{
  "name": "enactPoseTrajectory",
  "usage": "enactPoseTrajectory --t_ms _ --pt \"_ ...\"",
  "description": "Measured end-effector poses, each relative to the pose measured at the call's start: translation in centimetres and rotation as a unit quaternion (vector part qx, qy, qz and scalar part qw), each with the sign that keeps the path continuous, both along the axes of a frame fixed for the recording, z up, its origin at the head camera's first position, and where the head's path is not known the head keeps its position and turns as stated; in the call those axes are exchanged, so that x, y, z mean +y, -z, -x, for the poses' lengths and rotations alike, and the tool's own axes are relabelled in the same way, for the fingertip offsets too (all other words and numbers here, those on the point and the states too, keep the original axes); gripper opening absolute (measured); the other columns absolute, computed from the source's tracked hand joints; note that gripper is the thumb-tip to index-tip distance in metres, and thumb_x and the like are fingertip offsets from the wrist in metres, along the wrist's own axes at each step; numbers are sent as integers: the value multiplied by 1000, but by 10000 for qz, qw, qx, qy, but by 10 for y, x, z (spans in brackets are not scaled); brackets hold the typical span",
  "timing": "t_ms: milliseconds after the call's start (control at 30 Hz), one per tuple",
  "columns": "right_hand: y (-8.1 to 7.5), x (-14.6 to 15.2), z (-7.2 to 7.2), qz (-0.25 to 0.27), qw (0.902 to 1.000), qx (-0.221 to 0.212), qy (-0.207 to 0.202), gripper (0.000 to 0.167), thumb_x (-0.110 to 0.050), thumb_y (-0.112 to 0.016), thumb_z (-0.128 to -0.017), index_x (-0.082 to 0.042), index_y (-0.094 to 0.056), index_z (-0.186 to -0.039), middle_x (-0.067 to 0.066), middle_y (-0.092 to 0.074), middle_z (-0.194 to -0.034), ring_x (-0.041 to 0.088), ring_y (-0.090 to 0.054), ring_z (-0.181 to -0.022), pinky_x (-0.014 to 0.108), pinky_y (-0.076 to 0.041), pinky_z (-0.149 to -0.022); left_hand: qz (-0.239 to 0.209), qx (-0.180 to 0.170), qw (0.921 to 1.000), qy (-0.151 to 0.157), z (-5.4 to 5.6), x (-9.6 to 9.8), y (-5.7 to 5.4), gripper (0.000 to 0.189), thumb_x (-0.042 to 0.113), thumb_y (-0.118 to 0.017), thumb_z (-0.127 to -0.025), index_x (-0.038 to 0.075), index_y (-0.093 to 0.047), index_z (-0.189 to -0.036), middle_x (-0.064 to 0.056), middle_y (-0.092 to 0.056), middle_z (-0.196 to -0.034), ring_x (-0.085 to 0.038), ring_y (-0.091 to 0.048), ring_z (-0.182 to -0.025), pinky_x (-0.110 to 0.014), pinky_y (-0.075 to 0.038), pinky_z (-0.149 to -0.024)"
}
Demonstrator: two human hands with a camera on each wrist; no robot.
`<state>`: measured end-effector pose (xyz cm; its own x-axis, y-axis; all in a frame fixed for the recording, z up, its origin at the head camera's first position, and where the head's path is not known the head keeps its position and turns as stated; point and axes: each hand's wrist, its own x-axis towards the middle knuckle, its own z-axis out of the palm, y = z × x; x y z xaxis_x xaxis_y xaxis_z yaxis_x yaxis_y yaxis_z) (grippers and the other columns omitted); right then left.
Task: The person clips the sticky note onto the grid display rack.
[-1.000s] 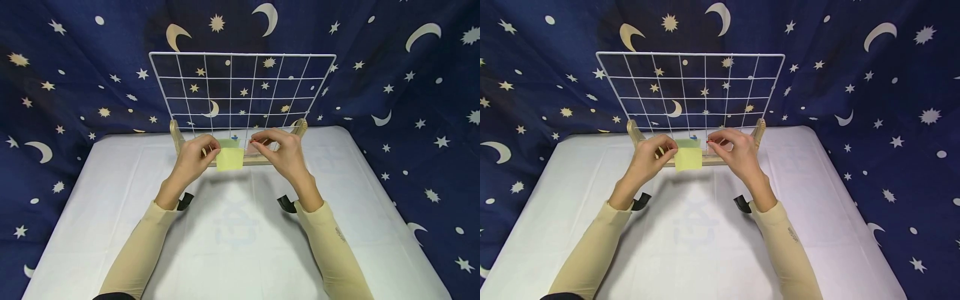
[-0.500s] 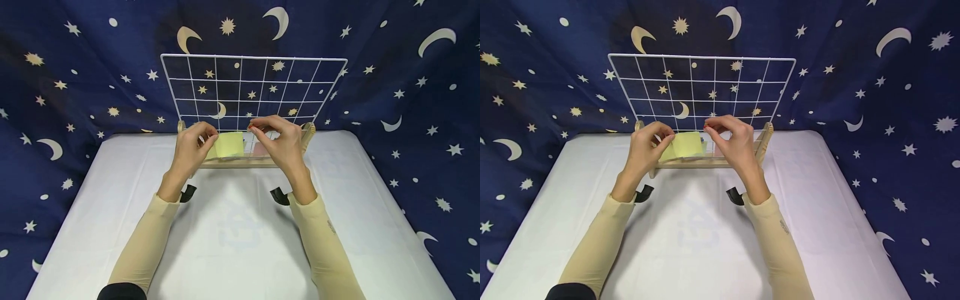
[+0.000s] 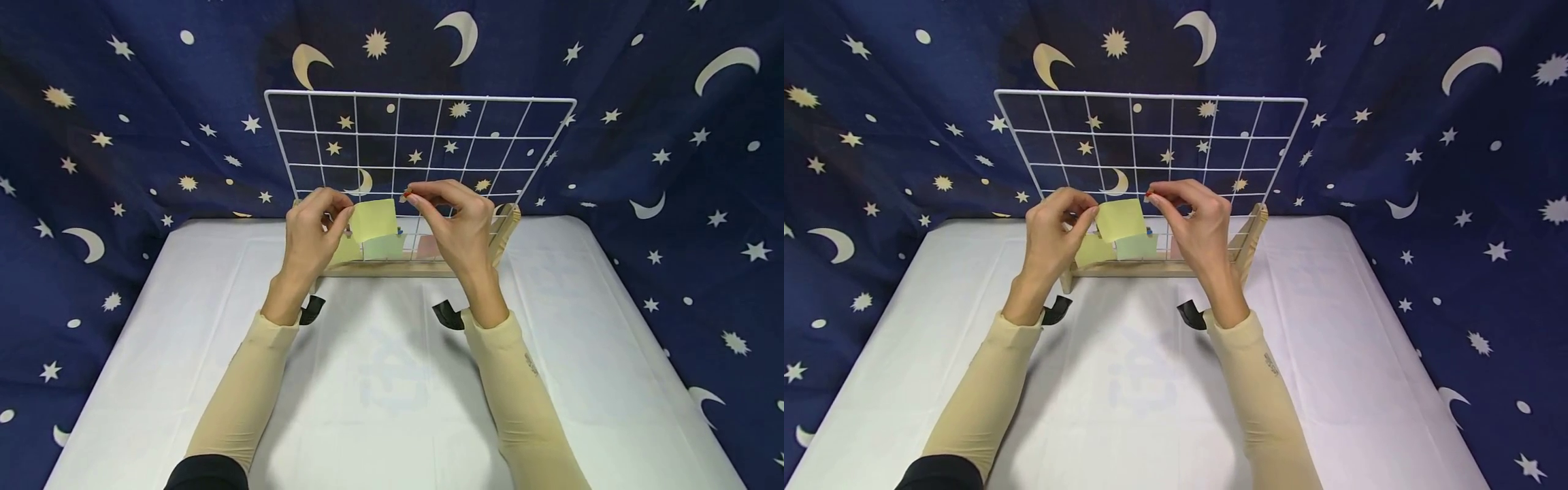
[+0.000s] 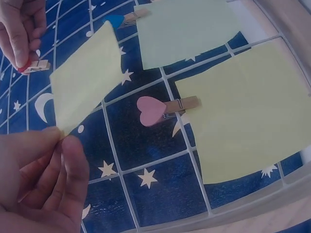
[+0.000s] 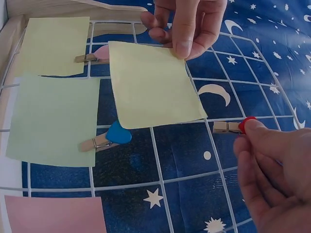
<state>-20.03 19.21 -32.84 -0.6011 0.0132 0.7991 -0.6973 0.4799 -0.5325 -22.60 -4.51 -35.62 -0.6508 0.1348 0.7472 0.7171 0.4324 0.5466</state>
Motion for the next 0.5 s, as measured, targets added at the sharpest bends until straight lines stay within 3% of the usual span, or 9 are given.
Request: enactPoseTrajectory --t_ms 167,500 --pt "0 -4 4 31 9998 176 -35 11 -12 -83 -92 -7 -84 -101 5 -81 -94 18 -75 -79 17 -55 -74 -44 138 9997 -208 1 0 -1 4 4 -76 -96 2 -73 -94 -10 -71 -86 -18 -66 -71 -20 -49 -63" --pt "2 -8 9 224 9994 276 51 11 -14 -83 -92 -7 -84 -99 6 -81 -93 20 -75 -75 17 -55 -72 -203 257 9993 -187 4 4 -1 3 2 -75 -96 2 -73 -93 -10 -68 -85 -17 -63 -71 -20 -46 -62"
